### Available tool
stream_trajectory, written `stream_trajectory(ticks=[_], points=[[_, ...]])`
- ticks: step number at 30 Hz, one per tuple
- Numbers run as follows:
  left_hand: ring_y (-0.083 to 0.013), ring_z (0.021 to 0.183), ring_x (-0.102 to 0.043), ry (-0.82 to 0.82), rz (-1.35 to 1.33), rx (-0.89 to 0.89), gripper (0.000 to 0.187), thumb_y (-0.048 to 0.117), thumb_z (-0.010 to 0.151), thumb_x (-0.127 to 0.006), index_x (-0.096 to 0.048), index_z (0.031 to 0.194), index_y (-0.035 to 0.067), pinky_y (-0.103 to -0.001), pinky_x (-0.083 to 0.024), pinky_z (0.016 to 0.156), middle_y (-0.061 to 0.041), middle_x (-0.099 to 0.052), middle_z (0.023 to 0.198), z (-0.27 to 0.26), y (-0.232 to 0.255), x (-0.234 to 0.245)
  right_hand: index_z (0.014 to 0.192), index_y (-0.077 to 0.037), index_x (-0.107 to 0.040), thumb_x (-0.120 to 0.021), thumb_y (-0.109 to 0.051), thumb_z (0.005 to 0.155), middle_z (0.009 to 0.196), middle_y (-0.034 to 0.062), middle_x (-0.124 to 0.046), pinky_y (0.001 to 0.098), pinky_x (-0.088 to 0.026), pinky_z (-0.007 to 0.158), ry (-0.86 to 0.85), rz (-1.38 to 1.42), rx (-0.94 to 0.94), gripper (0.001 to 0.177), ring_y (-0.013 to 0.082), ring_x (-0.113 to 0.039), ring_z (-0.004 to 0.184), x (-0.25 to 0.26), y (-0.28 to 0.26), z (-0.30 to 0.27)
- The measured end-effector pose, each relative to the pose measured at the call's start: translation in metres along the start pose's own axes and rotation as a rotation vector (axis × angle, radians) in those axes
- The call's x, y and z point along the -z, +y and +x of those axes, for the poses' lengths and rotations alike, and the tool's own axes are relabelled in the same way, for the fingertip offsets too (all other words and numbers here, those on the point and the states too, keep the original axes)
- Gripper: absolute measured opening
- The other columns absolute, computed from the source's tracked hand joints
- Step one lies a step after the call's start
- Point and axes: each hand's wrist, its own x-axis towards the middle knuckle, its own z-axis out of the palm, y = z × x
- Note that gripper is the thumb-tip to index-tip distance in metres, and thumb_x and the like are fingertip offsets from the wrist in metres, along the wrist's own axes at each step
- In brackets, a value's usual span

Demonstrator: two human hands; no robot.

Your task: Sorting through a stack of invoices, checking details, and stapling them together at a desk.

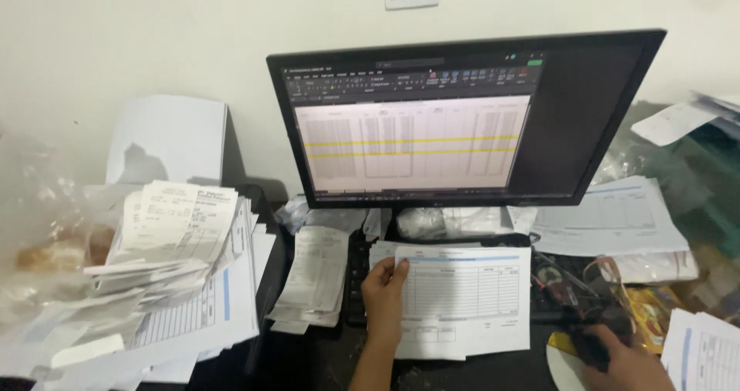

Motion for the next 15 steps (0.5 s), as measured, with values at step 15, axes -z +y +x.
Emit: stream_trajectory(ticks=[15], points=[[-0.0143, 0.081, -0.07, 0.044, 0.083, 0.083, 0.026, 0.023, 0.091, -0.074, -0.076, 0.105, 0.001, -0.029, -0.055, 0.075, -0.007, -0.076, 0.09, 0.001, 0.002, -0.008, 0.141, -0.048, -0.046, -0.091, -0.043, 0.065, 0.149, 0.0296, -0.041, 0.0432, -0.055, 0.112, -0.132, -0.069, -0.061, 0.088, 0.042, -0.063, 0.129, 0.013, -0.003, -0.006]])
